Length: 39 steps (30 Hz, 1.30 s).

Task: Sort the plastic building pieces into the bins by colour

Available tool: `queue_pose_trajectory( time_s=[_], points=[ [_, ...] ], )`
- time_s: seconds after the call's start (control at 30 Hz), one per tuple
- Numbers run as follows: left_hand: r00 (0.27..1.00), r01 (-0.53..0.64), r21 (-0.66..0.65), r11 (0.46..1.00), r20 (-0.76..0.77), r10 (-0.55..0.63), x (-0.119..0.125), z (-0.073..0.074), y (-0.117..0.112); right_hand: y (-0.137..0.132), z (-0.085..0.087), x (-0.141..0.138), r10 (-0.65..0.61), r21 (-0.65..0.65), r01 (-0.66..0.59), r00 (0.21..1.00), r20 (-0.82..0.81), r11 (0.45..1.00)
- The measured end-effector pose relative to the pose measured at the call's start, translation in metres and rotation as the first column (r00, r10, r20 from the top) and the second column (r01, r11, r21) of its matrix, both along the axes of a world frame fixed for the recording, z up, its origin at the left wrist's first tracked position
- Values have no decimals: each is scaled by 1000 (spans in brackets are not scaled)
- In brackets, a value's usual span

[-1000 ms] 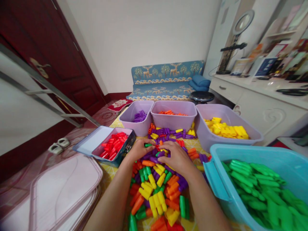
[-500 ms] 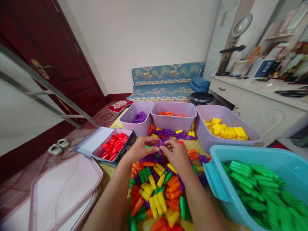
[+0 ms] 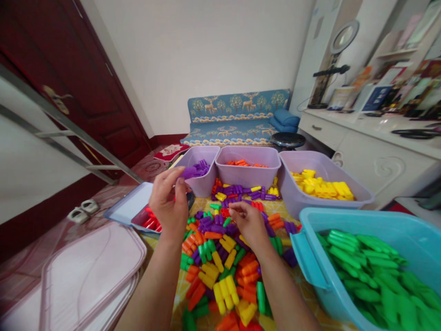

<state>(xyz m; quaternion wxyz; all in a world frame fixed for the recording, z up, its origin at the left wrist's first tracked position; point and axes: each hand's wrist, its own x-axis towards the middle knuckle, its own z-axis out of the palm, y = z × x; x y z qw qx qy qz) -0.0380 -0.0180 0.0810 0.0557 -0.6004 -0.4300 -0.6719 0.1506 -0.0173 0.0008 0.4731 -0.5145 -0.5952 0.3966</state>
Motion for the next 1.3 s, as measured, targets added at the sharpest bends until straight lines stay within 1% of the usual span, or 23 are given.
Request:
queue_pose_trajectory(
  time_s=[0.07, 0.1, 0.17, 0.2, 0.27, 0.33, 0.37, 0.43, 0.5, 0.53, 0.6, 0.63, 0.67, 0.73, 0.8, 0.87, 0.93, 1.0, 1.03, 1.07, 1.13, 1.2, 1.3],
  points=[
    [995, -98, 151, 984, -6, 100, 1, 9, -7, -1, 1, -1, -7, 5, 7, 1000, 24, 1000],
    [991, -126, 195, 973, -16, 132, 1, 13, -10, -1, 2, -2, -20, 4, 19, 999, 37, 1000],
    [986, -146, 213, 966, -53, 161, 3, 16, -11, -1, 2, -2, -34, -2, 35, 998, 48, 999],
    [984, -140, 189, 972, -84, 158, 3, 15, -9, -1, 2, -2, -29, -3, 29, 999, 44, 1000],
    [976, -91, 74, 993, -191, 103, 2, 6, 0, 0, 0, -1, -11, 3, 11, 999, 39, 1000],
    [941, -33, -113, 993, -338, -7, -3, -10, 13, 1, -4, 0, -1, 4, 1, 1000, 26, 1000],
    [915, -25, -213, 977, -398, -63, -6, -19, 19, 2, -5, 0, -1, 0, 1, 1000, 18, 1000],
    [883, -69, -375, 925, -455, -118, -12, -33, 28, 3, -8, 1, 7, -16, -7, 1000, 5, 1000],
    [861, -77, -450, 890, -480, -169, -14, -38, 32, 2, -7, 1, 11, -13, -11, 1000, 11, 1000],
    [864, -55, -471, 880, -465, -195, -13, -37, 31, 2, -5, 2, 1, 0, -1, 1000, 28, 1000],
    [883, 28, -510, 859, -390, -260, -9, -33, 28, 0, 1, 4, -40, 45, 37, 996, 78, 998],
    [889, 79, -541, 837, -341, -305, -6, -31, 26, -1, 3, 6, -67, 71, 60, 992, 104, 996],
    [886, 130, -582, 803, -295, -358, -3, -29, 24, -1, 6, 8, -96, 95, 84, 987, 129, 992],
    [854, 204, -669, 714, -235, -464, 1, -29, 20, -1, 8, 14, -162, 141, 137, 970, 183, 981],
    [803, 235, -744, 626, -215, -556, 1, -31, 17, 1, 6, 21, -231, 190, 186, 940, 251, 964],
    [741, 233, -800, 553, -222, -634, -2, -30, 14, 3, 4, 27, -273, 222, 209, 909, 316, 952],
    [666, 214, -858, 466, -221, -713, -7, -24, 9, 3, 5, 30, -254, 205, 190, 901, 353, 960],
    [593, 157, -915, 371, -213, -776, -10, -16, 4, 0, 10, 30, -171, 135, 128, 910, 377, 983],
    [573, 108, -935, 339, -220, -789, -10, -12, 2, -2, 14, 29, -121, 90, 92, 908, 401, 992],
    [567, 50, -944, 325, -241, -787, -10, -10, 1, -4, 19, 28, -75, 46, 61, 895, 441, 997],
    [579, -64, -939, 338, -311, -754, -8, -7, 0, -10, 28, 26, -13, -15, 25, 831, 557, 1000],
    [596, -147, -917, 371, -381, -706, -5, -10, 1, -15, 33, 25, 39, -42, -15, 752, 658, 999],
    [608, -191, -883, 429, -449, -655, 0, -19, 5, -19, 32, 20, 139, -51, -146, 690, 710, 988]
  ],
)
